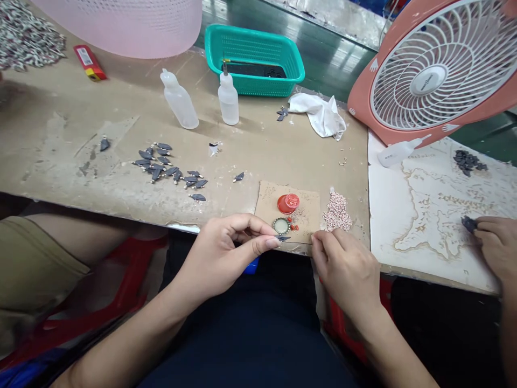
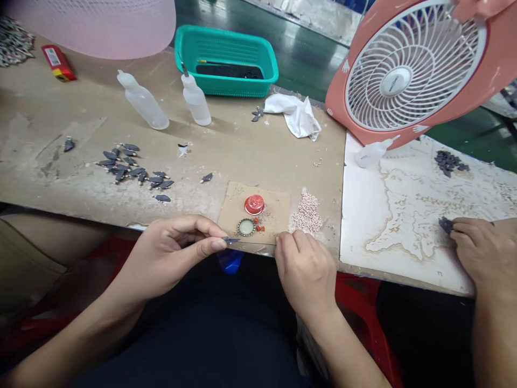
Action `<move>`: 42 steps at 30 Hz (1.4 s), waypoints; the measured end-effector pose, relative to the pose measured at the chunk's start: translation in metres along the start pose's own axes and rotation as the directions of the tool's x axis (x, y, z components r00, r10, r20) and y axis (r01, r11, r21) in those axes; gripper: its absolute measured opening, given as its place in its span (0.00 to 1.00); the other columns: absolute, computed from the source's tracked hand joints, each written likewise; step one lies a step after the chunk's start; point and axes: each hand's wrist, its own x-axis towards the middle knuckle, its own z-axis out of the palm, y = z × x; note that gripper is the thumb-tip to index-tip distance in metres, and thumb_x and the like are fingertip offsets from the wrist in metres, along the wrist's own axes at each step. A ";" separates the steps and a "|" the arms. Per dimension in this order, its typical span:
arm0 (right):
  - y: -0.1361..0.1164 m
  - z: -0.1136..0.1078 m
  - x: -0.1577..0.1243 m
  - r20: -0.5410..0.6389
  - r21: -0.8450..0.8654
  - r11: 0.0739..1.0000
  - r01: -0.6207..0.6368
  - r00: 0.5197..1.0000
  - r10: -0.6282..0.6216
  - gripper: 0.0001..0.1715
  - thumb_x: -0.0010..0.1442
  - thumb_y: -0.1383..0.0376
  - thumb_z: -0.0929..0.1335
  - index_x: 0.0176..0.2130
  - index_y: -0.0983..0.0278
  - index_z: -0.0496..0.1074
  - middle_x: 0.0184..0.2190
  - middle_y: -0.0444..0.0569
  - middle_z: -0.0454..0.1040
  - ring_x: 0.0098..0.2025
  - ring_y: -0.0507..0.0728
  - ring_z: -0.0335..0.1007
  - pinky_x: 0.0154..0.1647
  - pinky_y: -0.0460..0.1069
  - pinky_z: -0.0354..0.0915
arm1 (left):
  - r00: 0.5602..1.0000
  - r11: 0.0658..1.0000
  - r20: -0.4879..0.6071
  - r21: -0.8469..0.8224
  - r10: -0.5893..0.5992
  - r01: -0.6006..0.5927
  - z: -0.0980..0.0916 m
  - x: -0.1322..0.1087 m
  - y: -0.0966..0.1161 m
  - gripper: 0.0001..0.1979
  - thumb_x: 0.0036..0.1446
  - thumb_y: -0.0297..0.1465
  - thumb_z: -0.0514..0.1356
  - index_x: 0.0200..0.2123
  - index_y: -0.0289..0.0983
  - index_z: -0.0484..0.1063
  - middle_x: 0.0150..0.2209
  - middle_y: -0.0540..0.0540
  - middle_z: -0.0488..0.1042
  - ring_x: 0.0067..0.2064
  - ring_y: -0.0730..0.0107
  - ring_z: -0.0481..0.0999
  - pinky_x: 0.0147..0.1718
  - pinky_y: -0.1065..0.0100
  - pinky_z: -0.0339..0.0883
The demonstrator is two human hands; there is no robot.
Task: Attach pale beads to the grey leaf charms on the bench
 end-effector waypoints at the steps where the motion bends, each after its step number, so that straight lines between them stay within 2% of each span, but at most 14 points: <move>1: -0.001 0.000 0.000 0.003 -0.033 0.999 0.029 1.000 -0.029 0.12 0.66 0.66 0.66 0.31 0.63 0.74 0.23 0.44 0.66 0.26 0.54 0.61 0.30 0.52 0.55 | 1.000 1.000 0.001 0.008 -0.004 0.004 0.001 0.000 0.000 0.06 0.55 0.33 0.68 0.31 0.36 0.79 0.27 0.50 0.80 0.27 0.73 0.76 0.27 0.76 0.68; 3: -0.002 -0.003 -0.001 0.009 -0.018 0.998 0.065 0.998 -0.064 0.12 0.66 0.67 0.66 0.30 0.64 0.74 0.22 0.44 0.65 0.26 0.54 0.60 0.30 0.52 0.54 | 1.000 1.000 0.001 0.022 -0.008 0.008 0.002 0.000 0.001 0.06 0.55 0.34 0.68 0.30 0.37 0.79 0.27 0.50 0.80 0.28 0.73 0.76 0.27 0.76 0.68; 4: -0.001 -0.005 -0.001 0.010 0.045 0.997 0.057 0.998 -0.058 0.12 0.66 0.67 0.66 0.31 0.64 0.74 0.23 0.43 0.65 0.26 0.54 0.60 0.30 0.51 0.55 | 1.000 1.000 0.000 0.028 -0.011 0.011 0.002 0.000 0.001 0.06 0.55 0.34 0.68 0.30 0.37 0.79 0.27 0.50 0.80 0.27 0.73 0.76 0.26 0.76 0.68; 6: 0.002 -0.010 -0.002 0.036 0.283 0.958 -0.039 0.999 0.030 0.10 0.66 0.66 0.66 0.33 0.64 0.74 0.23 0.42 0.64 0.26 0.52 0.60 0.29 0.49 0.56 | 1.000 0.999 0.001 0.028 -0.026 0.026 0.002 -0.001 0.001 0.06 0.55 0.34 0.68 0.31 0.37 0.79 0.27 0.49 0.80 0.27 0.72 0.76 0.26 0.75 0.67; 7: 0.003 -0.013 -0.002 0.073 0.430 0.894 -0.127 0.992 0.106 0.09 0.66 0.65 0.67 0.33 0.64 0.74 0.23 0.41 0.62 0.25 0.51 0.59 0.28 0.48 0.56 | 0.999 0.999 0.008 0.023 -0.034 0.034 0.002 -0.001 0.002 0.07 0.55 0.34 0.68 0.31 0.36 0.79 0.27 0.49 0.80 0.27 0.72 0.76 0.25 0.75 0.67; 8: 0.004 -0.016 -0.002 0.129 0.565 0.793 -0.228 0.974 0.188 0.09 0.65 0.64 0.67 0.33 0.63 0.74 0.23 0.40 0.60 0.25 0.50 0.58 0.27 0.47 0.56 | 0.999 0.999 0.017 0.014 -0.042 0.042 0.003 -0.001 0.002 0.07 0.55 0.34 0.68 0.30 0.36 0.79 0.26 0.49 0.80 0.27 0.71 0.76 0.25 0.74 0.67; 10: 0.003 -0.022 -0.003 0.276 0.747 0.523 -0.410 0.907 0.318 0.09 0.65 0.61 0.68 0.33 0.61 0.73 0.21 0.38 0.56 0.24 0.49 0.55 0.26 0.46 0.55 | 0.998 0.999 0.043 -0.005 -0.049 0.050 0.004 -0.002 0.003 0.07 0.55 0.34 0.68 0.30 0.36 0.79 0.26 0.48 0.80 0.27 0.71 0.76 0.27 0.74 0.68; 13: -0.003 -0.028 -0.002 0.430 0.846 0.149 -0.512 0.820 0.377 0.09 0.64 0.58 0.70 0.33 0.59 0.74 0.23 0.39 0.58 0.26 0.49 0.54 0.26 0.45 0.55 | 0.995 0.999 0.087 -0.016 -0.050 0.052 0.006 -0.003 0.007 0.08 0.55 0.35 0.68 0.30 0.36 0.79 0.27 0.48 0.80 0.29 0.70 0.77 0.29 0.72 0.68; 15: -0.010 -0.031 -0.001 0.475 0.861 -0.007 -0.508 0.801 0.365 0.09 0.63 0.57 0.70 0.34 0.59 0.74 0.25 0.40 0.61 0.27 0.49 0.55 0.26 0.45 0.54 | 0.992 0.998 0.117 -0.013 -0.056 0.058 0.008 -0.004 0.010 0.09 0.55 0.36 0.68 0.30 0.36 0.79 0.27 0.47 0.80 0.29 0.70 0.76 0.28 0.72 0.67; 17: -0.018 -0.034 0.001 0.492 0.864 -0.080 -0.497 0.800 0.344 0.08 0.62 0.58 0.71 0.34 0.59 0.74 0.25 0.40 0.61 0.27 0.49 0.54 0.25 0.45 0.54 | 0.989 0.998 0.135 -0.011 -0.052 0.054 0.009 -0.005 0.013 0.09 0.56 0.36 0.68 0.30 0.36 0.79 0.26 0.48 0.79 0.28 0.71 0.75 0.27 0.72 0.65; 20: -0.026 -0.040 0.004 0.493 0.867 -0.080 -0.493 0.819 0.295 0.06 0.62 0.60 0.71 0.33 0.59 0.75 0.22 0.39 0.57 0.24 0.49 0.52 0.24 0.46 0.54 | 0.990 1.000 0.138 -0.016 -0.025 0.027 0.011 -0.006 0.015 0.07 0.55 0.34 0.69 0.29 0.37 0.80 0.26 0.49 0.78 0.26 0.73 0.71 0.26 0.73 0.63; 24: -0.033 -0.045 0.008 0.465 0.876 -0.013 -0.482 0.838 0.286 0.05 0.62 0.61 0.71 0.33 0.58 0.75 0.20 0.38 0.55 0.22 0.49 0.51 0.23 0.47 0.54 | 0.991 0.999 0.130 -0.039 -0.008 0.013 0.011 -0.007 0.016 0.06 0.55 0.33 0.69 0.29 0.37 0.80 0.25 0.51 0.78 0.26 0.75 0.69 0.26 0.74 0.63; 32: -0.030 -0.048 0.013 0.334 0.876 0.268 -0.401 0.905 0.263 0.05 0.63 0.64 0.70 0.33 0.57 0.75 0.22 0.37 0.56 0.24 0.48 0.55 0.24 0.46 0.54 | 0.991 0.999 0.130 -0.052 0.010 -0.003 0.011 -0.008 0.014 0.04 0.55 0.31 0.69 0.29 0.37 0.79 0.26 0.53 0.79 0.27 0.76 0.70 0.27 0.75 0.63; 42: -0.027 -0.051 0.018 0.312 0.850 0.369 -0.375 0.924 0.222 0.06 0.62 0.65 0.70 0.32 0.59 0.76 0.22 0.38 0.57 0.23 0.48 0.57 0.24 0.46 0.55 | 0.992 0.998 0.125 -0.061 0.009 -0.002 0.012 -0.008 0.013 0.04 0.54 0.29 0.69 0.29 0.37 0.79 0.26 0.53 0.78 0.27 0.76 0.70 0.27 0.75 0.63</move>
